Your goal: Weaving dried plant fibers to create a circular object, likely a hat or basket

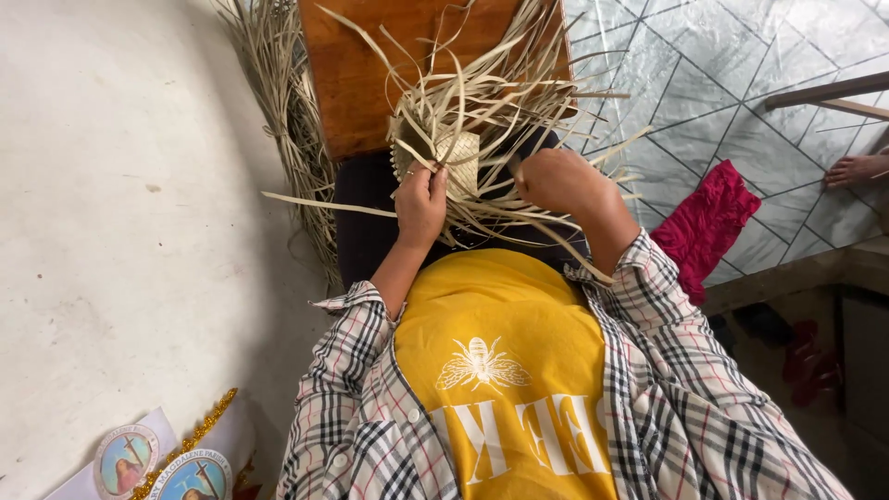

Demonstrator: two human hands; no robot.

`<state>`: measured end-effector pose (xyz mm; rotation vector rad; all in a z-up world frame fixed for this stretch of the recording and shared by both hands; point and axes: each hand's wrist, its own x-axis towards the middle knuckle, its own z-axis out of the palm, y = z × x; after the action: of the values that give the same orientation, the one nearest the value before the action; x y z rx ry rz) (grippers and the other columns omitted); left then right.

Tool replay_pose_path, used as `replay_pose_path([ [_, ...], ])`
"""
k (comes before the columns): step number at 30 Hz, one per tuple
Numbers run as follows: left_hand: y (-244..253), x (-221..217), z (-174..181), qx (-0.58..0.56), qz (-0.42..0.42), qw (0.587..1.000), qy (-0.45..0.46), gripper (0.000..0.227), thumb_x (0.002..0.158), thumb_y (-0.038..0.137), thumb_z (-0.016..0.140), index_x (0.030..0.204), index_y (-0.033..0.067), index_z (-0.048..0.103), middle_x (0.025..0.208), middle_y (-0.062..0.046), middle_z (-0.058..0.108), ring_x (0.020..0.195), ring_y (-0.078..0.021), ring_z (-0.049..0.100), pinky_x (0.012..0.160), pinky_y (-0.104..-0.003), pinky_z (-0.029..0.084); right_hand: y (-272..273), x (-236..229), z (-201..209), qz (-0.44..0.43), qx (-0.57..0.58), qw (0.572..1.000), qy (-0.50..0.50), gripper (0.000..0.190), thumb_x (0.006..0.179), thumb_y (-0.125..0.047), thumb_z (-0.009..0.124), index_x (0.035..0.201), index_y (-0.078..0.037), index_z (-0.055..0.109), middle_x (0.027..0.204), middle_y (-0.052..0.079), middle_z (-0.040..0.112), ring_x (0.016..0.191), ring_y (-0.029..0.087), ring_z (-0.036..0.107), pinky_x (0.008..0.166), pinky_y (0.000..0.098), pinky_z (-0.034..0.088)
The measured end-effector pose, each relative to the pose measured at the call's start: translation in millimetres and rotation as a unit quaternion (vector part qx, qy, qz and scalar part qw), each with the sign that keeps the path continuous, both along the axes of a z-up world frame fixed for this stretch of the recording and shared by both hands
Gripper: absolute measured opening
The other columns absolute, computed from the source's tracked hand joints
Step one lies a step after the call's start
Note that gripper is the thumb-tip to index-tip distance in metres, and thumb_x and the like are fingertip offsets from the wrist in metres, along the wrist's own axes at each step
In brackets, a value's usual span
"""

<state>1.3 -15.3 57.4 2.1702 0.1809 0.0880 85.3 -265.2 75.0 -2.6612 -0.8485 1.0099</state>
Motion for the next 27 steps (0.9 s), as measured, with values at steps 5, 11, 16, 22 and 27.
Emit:
replay_pose_path([
  [5, -1, -8, -30, -0.078, 0.006, 0.997, 0.001, 0.035, 0.113, 0.031, 0.049, 0.086, 0.0106, 0.053, 0.068, -0.007, 0.042, 0.056, -0.0215, 0.047, 0.051, -0.038, 0.039, 38, -10, 37, -0.031, 0.243, 0.968, -0.054, 0.019, 0.089, -0.003, 0.061, 0.09, -0.013, 0.078, 0.085, 0.005, 0.074, 0.083, 0.025, 0.075, 0.081, 0.0393, 0.059],
  [11, -7, -12, -16, -0.061, -0.005, 0.998, -0.011, 0.027, 0.113, 0.019, 0.052, 0.092, 0.0034, 0.058, 0.064, -0.009, 0.048, 0.05, -0.025, 0.048, 0.046, -0.034, 0.038, 76, 14, 67, 0.041, 0.418, 0.902, -0.099, 0.033, 0.087, 0.008, 0.062, 0.113, -0.004, 0.078, 0.105, 0.015, 0.074, 0.111, 0.037, 0.069, 0.098, 0.0494, 0.054],
  [16, -15, -18, -17, -0.003, 0.01, 0.997, -0.07, 0.01, 0.1, 0.011, 0.066, 0.107, 0.0034, 0.066, 0.072, -0.008, 0.067, 0.051, -0.0212, 0.053, 0.052, -0.036, 0.045, 118, 56, 58, 0.21, 0.099, 0.962, -0.145, 0.065, 0.074, 0.002, 0.069, 0.136, -0.015, 0.067, 0.166, 0.01, 0.046, 0.159, 0.038, 0.022, 0.128, 0.0671, 0.01],
  [22, -7, -29, -50, 0.052, -0.011, 0.998, -0.023, 0.018, 0.093, 0.016, 0.071, 0.098, -0.001, 0.07, 0.074, -0.015, 0.071, 0.055, -0.031, 0.06, 0.056, -0.04, 0.049, 156, 56, 68, 0.276, 0.16, 0.948, -0.012, 0.037, 0.077, -0.024, 0.079, 0.114, -0.027, 0.081, 0.161, 0.005, 0.049, 0.157, 0.035, 0.025, 0.125, 0.0697, 0.014],
  [27, -8, -18, -37, -0.021, -0.005, 0.996, -0.082, 0.007, 0.085, 0.002, 0.073, 0.091, -0.0023, 0.073, 0.089, -0.009, 0.073, 0.069, -0.027, 0.065, 0.064, -0.036, 0.052, 152, 60, 67, 0.315, -0.042, 0.948, 0.016, 0.01, 0.084, -0.028, 0.078, 0.089, -0.019, 0.08, 0.11, -0.005, 0.077, 0.158, 0.02, 0.034, 0.132, 0.0732, -0.005],
])
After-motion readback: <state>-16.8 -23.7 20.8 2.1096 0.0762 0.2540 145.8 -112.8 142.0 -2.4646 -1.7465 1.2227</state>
